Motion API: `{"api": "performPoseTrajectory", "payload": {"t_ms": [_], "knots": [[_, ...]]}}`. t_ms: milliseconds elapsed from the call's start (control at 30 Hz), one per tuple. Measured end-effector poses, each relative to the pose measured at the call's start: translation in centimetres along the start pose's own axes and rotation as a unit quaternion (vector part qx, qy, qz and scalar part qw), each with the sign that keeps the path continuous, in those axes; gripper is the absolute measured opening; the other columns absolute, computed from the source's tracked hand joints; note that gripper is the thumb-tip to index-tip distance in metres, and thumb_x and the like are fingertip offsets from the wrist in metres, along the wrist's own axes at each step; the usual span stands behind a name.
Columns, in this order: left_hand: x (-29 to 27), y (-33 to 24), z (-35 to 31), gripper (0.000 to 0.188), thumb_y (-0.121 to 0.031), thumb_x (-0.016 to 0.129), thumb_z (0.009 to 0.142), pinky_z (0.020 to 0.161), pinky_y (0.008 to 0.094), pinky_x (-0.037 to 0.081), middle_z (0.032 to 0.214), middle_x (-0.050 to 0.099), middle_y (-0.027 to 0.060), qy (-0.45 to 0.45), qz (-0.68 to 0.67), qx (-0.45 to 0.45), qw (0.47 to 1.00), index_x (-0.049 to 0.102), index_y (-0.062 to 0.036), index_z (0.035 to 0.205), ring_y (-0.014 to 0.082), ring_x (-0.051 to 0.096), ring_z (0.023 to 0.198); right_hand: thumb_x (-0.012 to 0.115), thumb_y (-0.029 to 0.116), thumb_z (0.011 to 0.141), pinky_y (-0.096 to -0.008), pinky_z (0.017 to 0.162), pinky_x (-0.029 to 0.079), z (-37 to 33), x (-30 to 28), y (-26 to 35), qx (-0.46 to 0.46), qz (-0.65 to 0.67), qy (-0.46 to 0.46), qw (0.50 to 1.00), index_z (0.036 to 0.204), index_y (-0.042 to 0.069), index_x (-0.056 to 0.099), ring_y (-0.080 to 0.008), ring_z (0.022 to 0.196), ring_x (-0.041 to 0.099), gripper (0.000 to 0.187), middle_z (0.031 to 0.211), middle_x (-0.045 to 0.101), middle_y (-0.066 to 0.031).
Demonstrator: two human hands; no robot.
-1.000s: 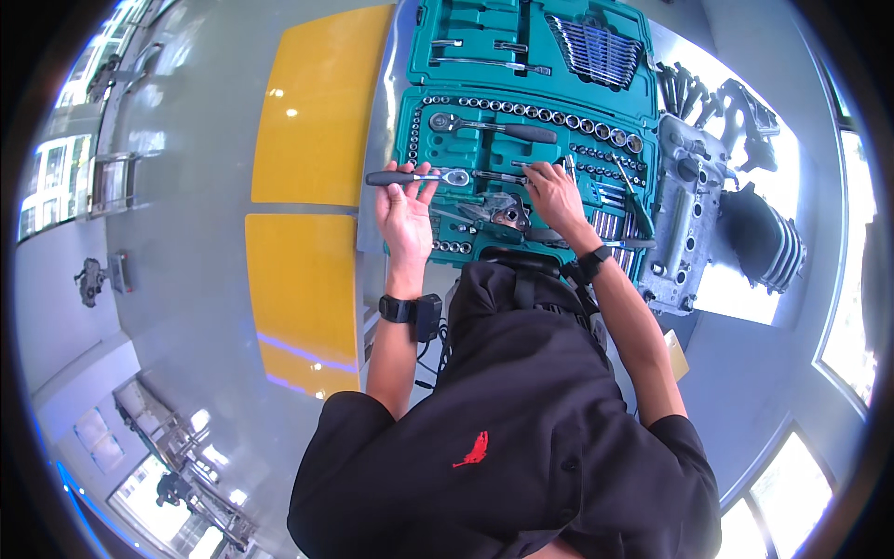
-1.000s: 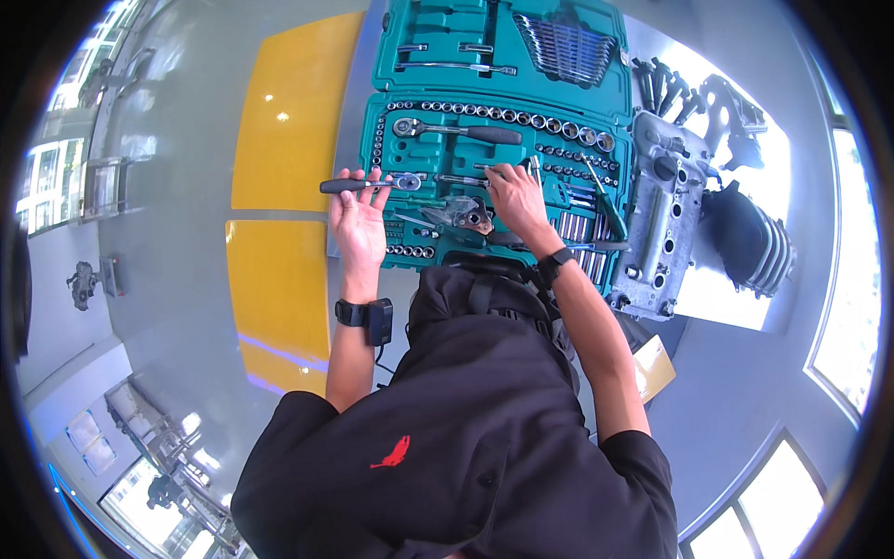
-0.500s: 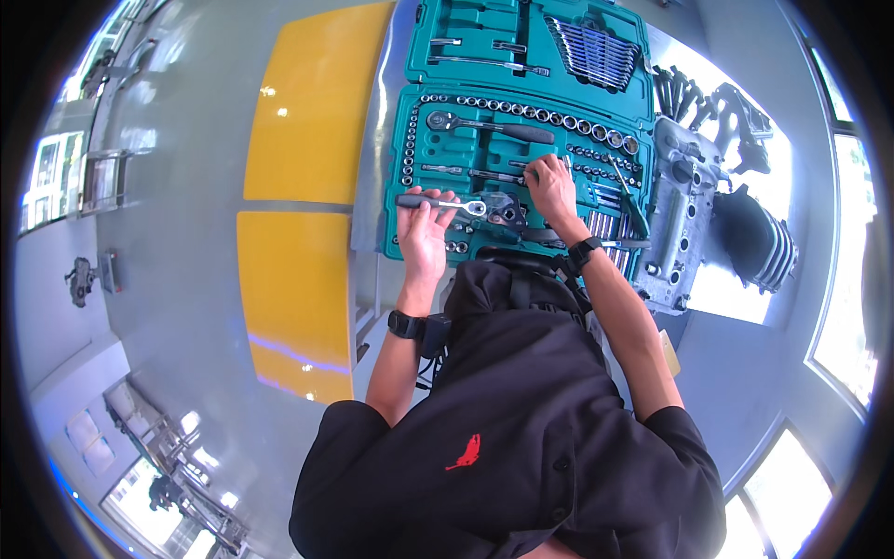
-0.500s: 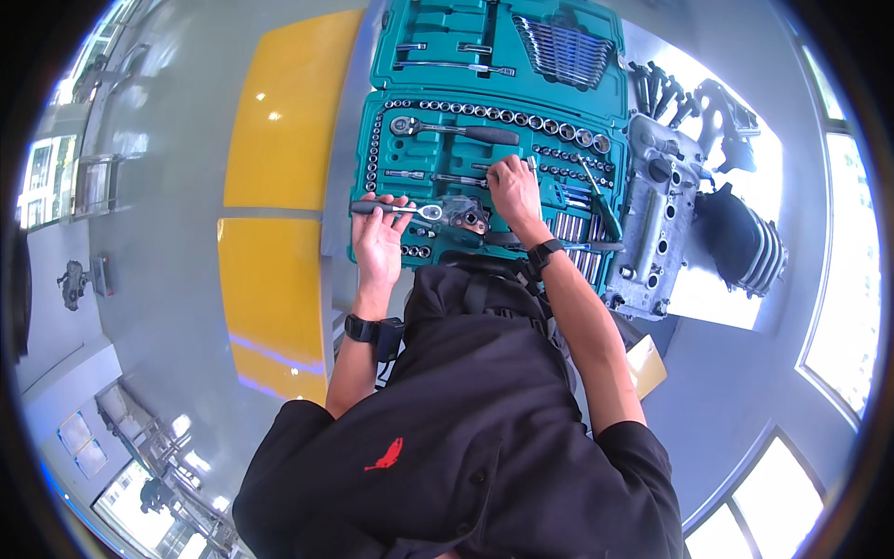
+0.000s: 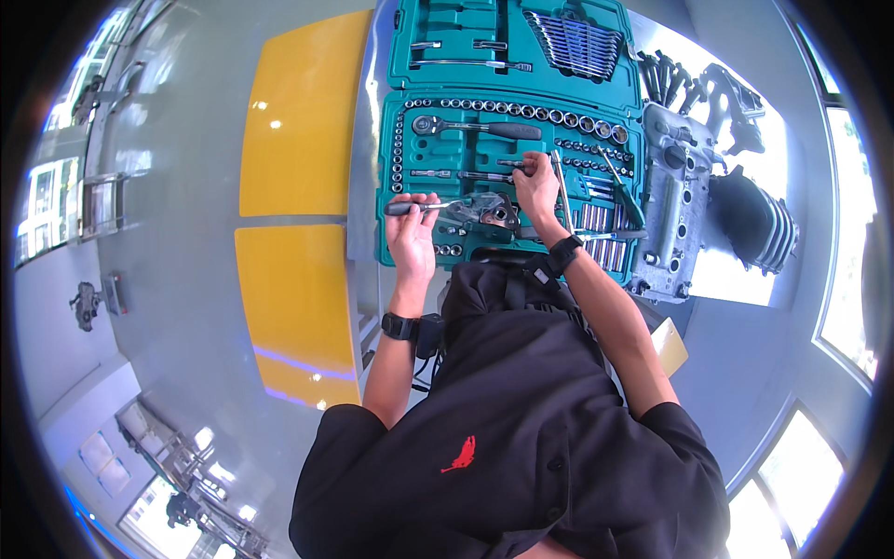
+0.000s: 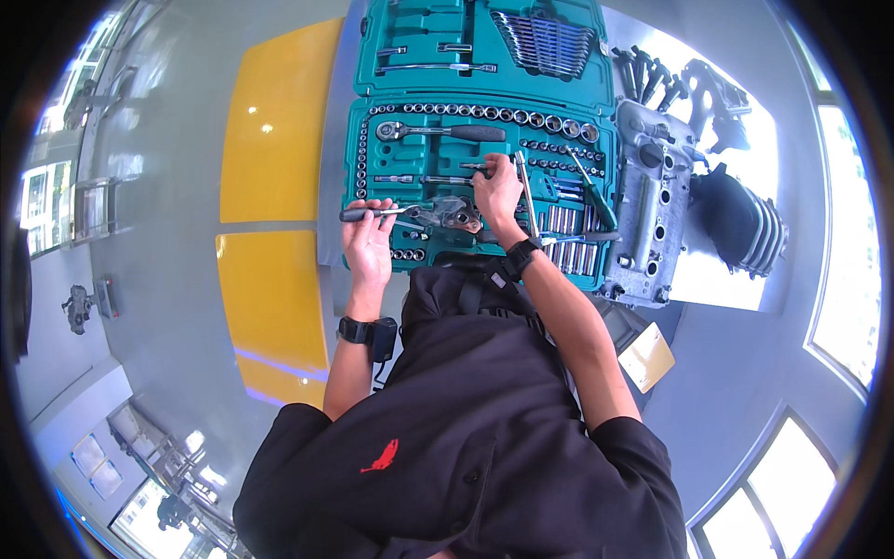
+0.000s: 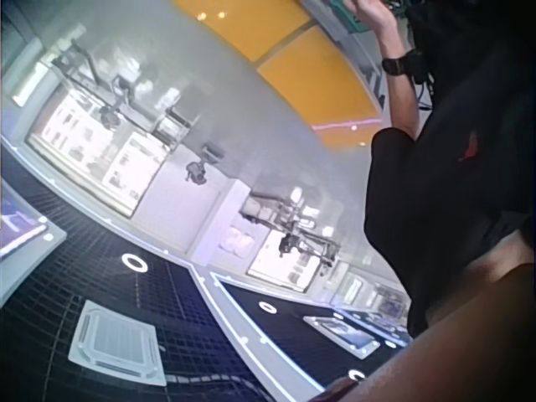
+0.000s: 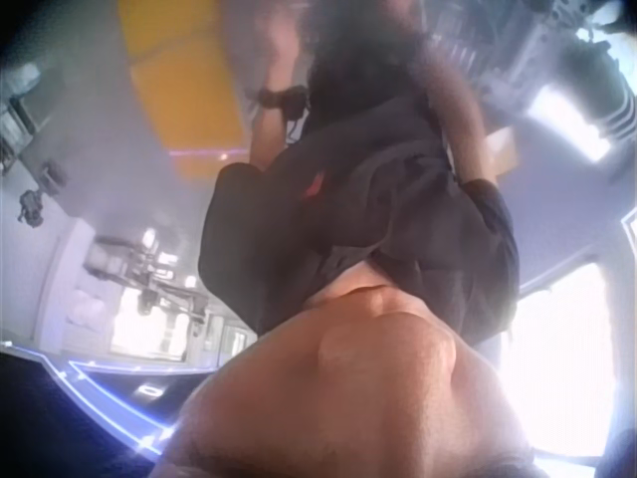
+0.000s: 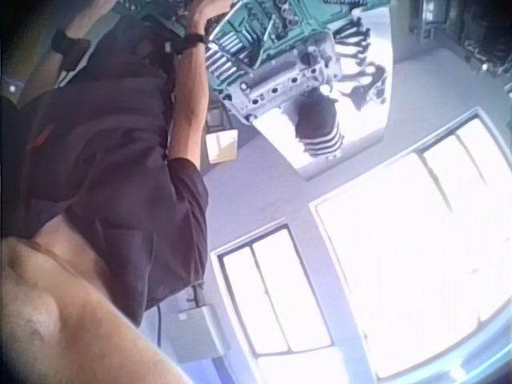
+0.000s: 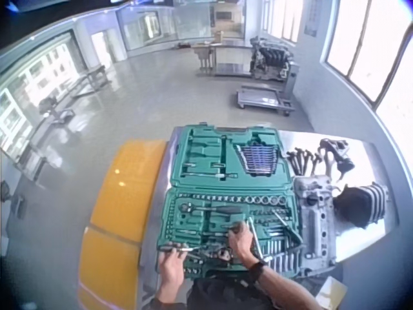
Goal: The person uses a screwdriver to adjust components inside an engine block, then switches to a ratchet to tighten bolts. They repeatedly select tools from a green toolkit, apply them to the engine, and return them to the kit.
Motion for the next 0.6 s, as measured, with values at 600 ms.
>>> {"api": "performPoseTrajectory", "payload": {"t_ms": [600], "knots": [[2.4, -0.8, 0.2, 0.019, -0.007, 0.049, 0.098, 0.094, 0.0463, 0.052, 0.111, 0.055, 0.0104, 0.033, 0.015, 0.004, 0.999, 0.043, -0.0064, 0.116, 0.0302, 0.059, 0.109, 0.067, -0.008, 0.080, -0.0293, 0.092, 0.048, -2.9, -4.8, 7.7, -0.081, 0.274, 0.099, 0.953, 0.129, 0.004, 0.043, -0.0142, 0.098, 0.058, 0.055, 0.102, 0.056, -0.0062]]}}
Point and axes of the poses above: each hand's wrist, its own z-axis towards the middle knuckle, its own x-axis out of the palm, y = z × x, the point moved 9 cm from there along z, towards the middle knuckle
